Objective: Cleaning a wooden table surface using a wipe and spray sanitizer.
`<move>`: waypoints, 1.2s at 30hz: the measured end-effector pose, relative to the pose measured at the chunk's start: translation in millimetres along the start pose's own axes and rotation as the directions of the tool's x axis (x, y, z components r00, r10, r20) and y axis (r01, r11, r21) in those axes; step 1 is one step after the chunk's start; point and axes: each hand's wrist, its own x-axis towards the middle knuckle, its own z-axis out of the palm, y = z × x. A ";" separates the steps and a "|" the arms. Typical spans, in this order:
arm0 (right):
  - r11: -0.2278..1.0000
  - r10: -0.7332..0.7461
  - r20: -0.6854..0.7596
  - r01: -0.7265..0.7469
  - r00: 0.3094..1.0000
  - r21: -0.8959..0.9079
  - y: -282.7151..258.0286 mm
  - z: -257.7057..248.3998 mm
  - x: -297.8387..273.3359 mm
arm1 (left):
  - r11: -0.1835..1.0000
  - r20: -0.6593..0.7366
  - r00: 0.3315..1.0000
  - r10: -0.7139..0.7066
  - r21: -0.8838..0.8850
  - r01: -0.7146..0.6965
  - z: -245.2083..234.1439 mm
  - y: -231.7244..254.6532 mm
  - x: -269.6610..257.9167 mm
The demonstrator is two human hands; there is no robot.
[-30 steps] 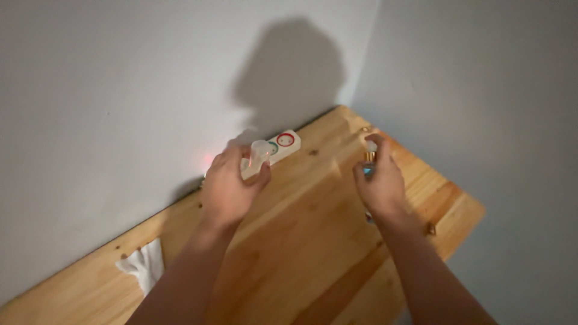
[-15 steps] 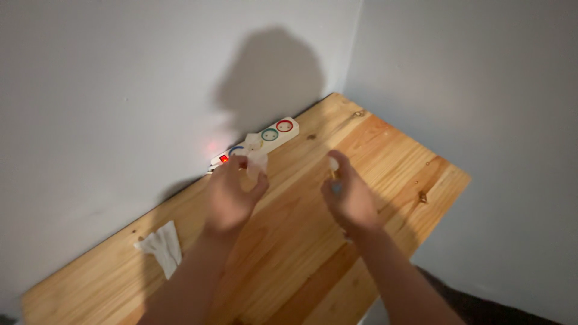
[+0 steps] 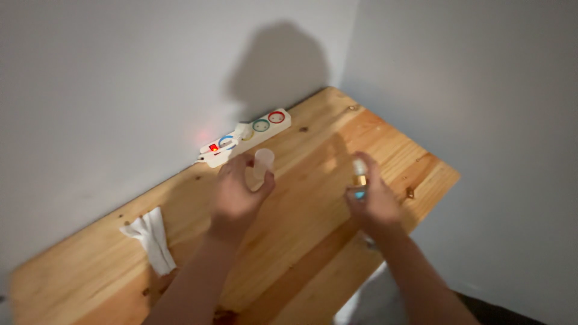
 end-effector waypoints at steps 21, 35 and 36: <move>0.997 -0.062 -0.308 0.071 0.949 0.017 58.4 -55.9 21.3 | 0.998 -0.029 0.998 0.058 0.014 -0.058 36.7 25.8 0.3; 0.960 -0.279 -0.295 0.274 0.914 -0.057 31.0 -39.3 45.3 | 0.997 0.008 0.999 -0.043 0.064 0.042 7.9 23.0 1.9; 0.922 -0.386 -0.289 0.379 0.876 -0.081 37.0 -32.1 45.6 | 0.996 0.008 0.999 -0.053 0.077 0.053 6.6 19.9 1.7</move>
